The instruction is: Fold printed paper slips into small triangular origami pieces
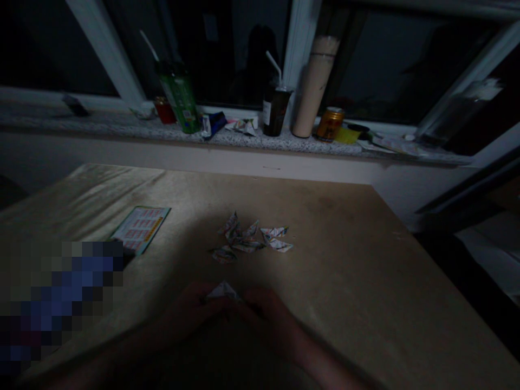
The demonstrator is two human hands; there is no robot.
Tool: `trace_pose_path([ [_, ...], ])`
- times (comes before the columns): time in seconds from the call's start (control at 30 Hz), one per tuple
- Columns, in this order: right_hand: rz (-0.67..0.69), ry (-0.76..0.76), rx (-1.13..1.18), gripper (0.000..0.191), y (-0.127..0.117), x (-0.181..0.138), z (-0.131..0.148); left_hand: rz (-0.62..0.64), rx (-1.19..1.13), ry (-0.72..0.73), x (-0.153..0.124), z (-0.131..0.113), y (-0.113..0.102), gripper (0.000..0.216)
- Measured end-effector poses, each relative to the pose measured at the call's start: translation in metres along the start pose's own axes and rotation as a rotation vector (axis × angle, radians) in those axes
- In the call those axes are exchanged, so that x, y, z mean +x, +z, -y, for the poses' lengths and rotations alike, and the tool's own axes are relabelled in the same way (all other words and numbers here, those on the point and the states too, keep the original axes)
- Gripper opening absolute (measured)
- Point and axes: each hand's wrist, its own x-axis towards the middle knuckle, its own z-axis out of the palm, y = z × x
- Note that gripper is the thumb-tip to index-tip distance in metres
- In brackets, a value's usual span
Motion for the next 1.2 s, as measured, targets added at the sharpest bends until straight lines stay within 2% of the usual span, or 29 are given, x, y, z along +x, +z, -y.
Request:
trace_pose_path([
  [0.23, -0.008, 0.067, 0.026, 0.048, 0.002, 0.000, -0.002, -0.018, 0.124, 0.039, 0.000, 0.007, 0.002, 0.025],
  [0.37, 0.014, 0.063, 0.090, 0.048, 0.001, -0.001, -0.002, 0.031, 0.048, 0.073, 0.000, 0.004, 0.002, 0.029],
  [0.57, -0.040, 0.077, 0.141, 0.050, 0.000, -0.001, -0.004, 0.015, -0.093, 0.136, -0.001, 0.001, -0.002, 0.037],
  [0.8, -0.020, 0.007, 0.143, 0.047, 0.000, -0.001, -0.002, 0.063, -0.085, 0.174, -0.001, -0.001, -0.004, 0.038],
  [0.97, -0.004, 0.055, 0.186, 0.050, 0.000, -0.001, -0.001, 0.082, -0.066, 0.170, -0.002, 0.000, -0.003, 0.038],
  [1.03, -0.023, 0.092, 0.214, 0.051, 0.000, -0.002, 0.000, 0.044, -0.059, 0.156, -0.003, 0.005, -0.002, 0.033],
  [1.2, -0.106, 0.218, 0.274, 0.054, -0.002, 0.001, -0.001, -0.192, -0.071, 0.097, -0.005, 0.014, -0.002, 0.038],
])
